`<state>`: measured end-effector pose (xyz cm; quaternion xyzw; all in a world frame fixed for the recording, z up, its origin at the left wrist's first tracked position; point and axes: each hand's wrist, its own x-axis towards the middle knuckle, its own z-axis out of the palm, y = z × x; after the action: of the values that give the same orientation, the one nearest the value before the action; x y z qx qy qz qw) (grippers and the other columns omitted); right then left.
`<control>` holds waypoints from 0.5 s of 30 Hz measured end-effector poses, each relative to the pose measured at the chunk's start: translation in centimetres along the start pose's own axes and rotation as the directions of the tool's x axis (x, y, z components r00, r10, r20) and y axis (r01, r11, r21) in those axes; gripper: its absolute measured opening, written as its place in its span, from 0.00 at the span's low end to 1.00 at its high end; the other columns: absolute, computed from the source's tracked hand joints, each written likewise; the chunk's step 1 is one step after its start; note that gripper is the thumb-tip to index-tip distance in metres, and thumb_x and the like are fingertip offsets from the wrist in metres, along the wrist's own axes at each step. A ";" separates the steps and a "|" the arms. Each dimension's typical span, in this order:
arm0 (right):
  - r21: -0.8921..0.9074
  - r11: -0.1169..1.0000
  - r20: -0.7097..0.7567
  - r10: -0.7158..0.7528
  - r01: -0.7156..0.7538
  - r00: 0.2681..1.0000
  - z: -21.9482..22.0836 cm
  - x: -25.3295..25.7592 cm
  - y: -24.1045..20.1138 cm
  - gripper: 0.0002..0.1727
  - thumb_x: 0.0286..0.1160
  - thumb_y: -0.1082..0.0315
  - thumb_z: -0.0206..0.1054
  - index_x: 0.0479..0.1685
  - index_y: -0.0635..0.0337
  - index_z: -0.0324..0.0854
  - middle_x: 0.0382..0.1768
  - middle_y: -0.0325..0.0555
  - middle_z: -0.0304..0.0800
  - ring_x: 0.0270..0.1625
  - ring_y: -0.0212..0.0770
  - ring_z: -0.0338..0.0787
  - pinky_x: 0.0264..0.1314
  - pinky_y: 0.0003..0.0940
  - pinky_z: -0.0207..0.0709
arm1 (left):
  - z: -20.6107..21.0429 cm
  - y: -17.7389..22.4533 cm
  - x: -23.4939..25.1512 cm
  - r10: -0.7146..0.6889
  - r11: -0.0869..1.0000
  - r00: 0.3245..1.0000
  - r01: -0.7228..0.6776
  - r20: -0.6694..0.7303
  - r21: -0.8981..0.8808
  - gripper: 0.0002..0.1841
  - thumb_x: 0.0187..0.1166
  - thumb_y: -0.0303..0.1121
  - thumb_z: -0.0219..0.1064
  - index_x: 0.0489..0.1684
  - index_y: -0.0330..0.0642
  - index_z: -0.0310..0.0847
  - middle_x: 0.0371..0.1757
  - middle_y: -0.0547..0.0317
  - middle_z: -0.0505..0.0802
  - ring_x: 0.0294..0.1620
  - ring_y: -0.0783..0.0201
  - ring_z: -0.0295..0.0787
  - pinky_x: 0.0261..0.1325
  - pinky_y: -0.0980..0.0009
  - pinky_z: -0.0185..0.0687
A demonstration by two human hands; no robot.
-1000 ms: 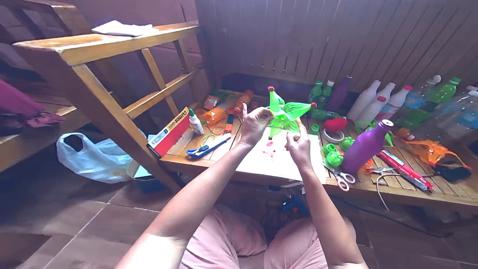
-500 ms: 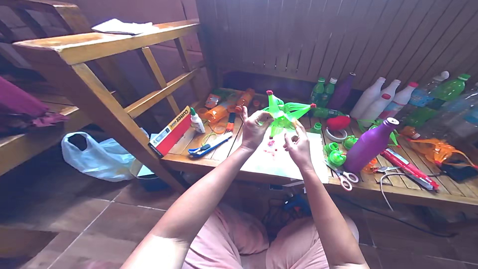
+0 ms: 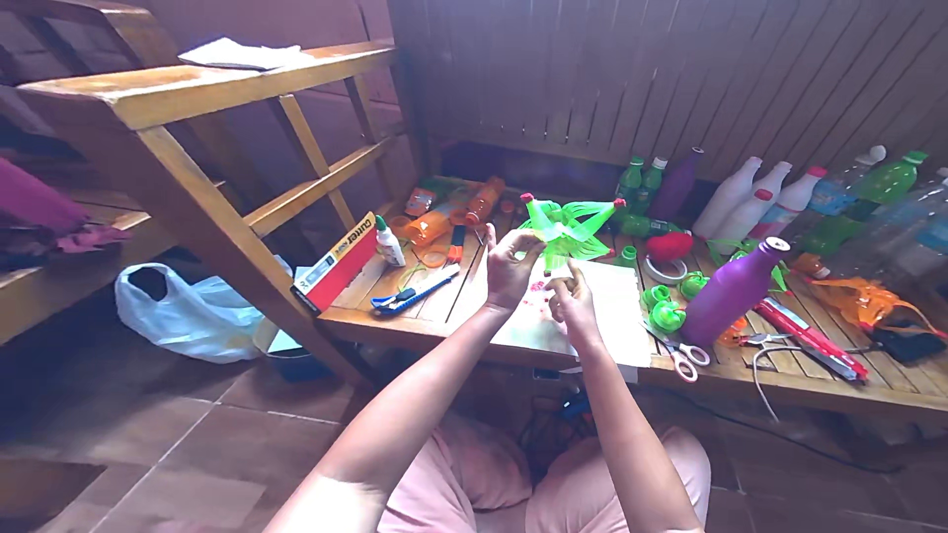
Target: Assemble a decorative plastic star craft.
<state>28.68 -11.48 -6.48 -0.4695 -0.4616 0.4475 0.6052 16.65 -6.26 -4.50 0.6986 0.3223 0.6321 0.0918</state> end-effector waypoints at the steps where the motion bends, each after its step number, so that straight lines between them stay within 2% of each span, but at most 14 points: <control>1: 0.008 1.000 0.006 0.001 -0.001 1.000 0.1 0.0 0.0 0.34 0.85 0.77 0.56 0.90 0.68 0.50 0.36 0.46 0.83 0.16 0.23 0.66 0.18 0.20 0.63 | 0.1 0.0 -0.1 0.001 1.000 1.000 -0.001 -0.005 -0.004 0.06 0.74 0.24 0.74 0.44 0.35 0.89 0.44 0.53 0.96 0.50 0.62 0.93 0.85 0.37 0.53; 4: 0.022 1.000 -0.005 0.005 -0.005 1.000 0.1 0.0 0.1 0.33 0.85 0.78 0.55 0.90 0.69 0.51 0.36 0.46 0.82 0.16 0.24 0.66 0.18 0.20 0.63 | 0.3 -0.3 -0.4 0.000 1.000 1.000 0.000 -0.021 -0.007 0.06 0.74 0.25 0.74 0.44 0.34 0.90 0.43 0.52 0.96 0.50 0.61 0.93 0.86 0.35 0.49; 6: 0.014 1.000 0.000 0.012 -0.012 1.000 0.1 -0.1 0.1 0.32 0.85 0.78 0.56 0.88 0.69 0.54 0.35 0.45 0.83 0.16 0.23 0.67 0.18 0.19 0.63 | 0.4 -0.5 -0.5 0.006 1.000 0.999 -0.007 -0.044 -0.007 0.07 0.73 0.25 0.75 0.44 0.33 0.90 0.43 0.52 0.96 0.49 0.61 0.94 0.85 0.35 0.52; 8: 0.019 1.000 -0.006 0.018 -0.018 1.000 0.0 -0.1 0.2 0.32 0.86 0.78 0.55 0.89 0.69 0.53 0.34 0.44 0.83 0.16 0.23 0.66 0.18 0.20 0.62 | 0.4 -0.6 -0.6 -0.004 1.000 0.999 0.004 -0.053 -0.007 0.07 0.73 0.25 0.75 0.44 0.33 0.90 0.44 0.52 0.96 0.49 0.62 0.94 0.85 0.37 0.55; 11: 0.032 0.999 0.006 0.023 -0.023 1.000 -0.2 -0.1 0.3 0.30 0.86 0.77 0.54 0.88 0.68 0.56 0.33 0.44 0.84 0.15 0.23 0.65 0.17 0.19 0.61 | 0.3 -0.5 -0.6 0.002 1.000 0.998 -0.003 -0.062 -0.003 0.07 0.73 0.25 0.75 0.44 0.33 0.90 0.44 0.52 0.96 0.50 0.62 0.94 0.85 0.36 0.53; 14: 0.026 1.000 -0.020 0.010 -0.009 1.000 -0.3 -0.1 0.2 0.33 0.86 0.78 0.54 0.91 0.69 0.50 0.32 0.44 0.82 0.16 0.24 0.66 0.18 0.20 0.62 | 0.2 -0.2 -0.5 -0.002 1.000 0.998 0.001 -0.061 -0.016 0.06 0.73 0.26 0.75 0.43 0.33 0.90 0.44 0.52 0.96 0.51 0.62 0.94 0.87 0.35 0.48; 15: 0.023 1.000 -0.004 0.009 -0.009 1.000 -0.3 -0.1 0.2 0.33 0.86 0.78 0.54 0.90 0.69 0.51 0.33 0.43 0.83 0.16 0.23 0.66 0.18 0.19 0.62 | 0.3 -0.1 -0.5 0.002 1.000 0.998 -0.002 -0.063 -0.015 0.07 0.73 0.26 0.75 0.43 0.33 0.90 0.44 0.52 0.96 0.51 0.61 0.94 0.87 0.35 0.48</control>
<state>28.93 -11.65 -6.69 -0.4654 -0.4530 0.4548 0.6094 16.88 -6.36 -5.08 0.6781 0.3196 0.6561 0.0862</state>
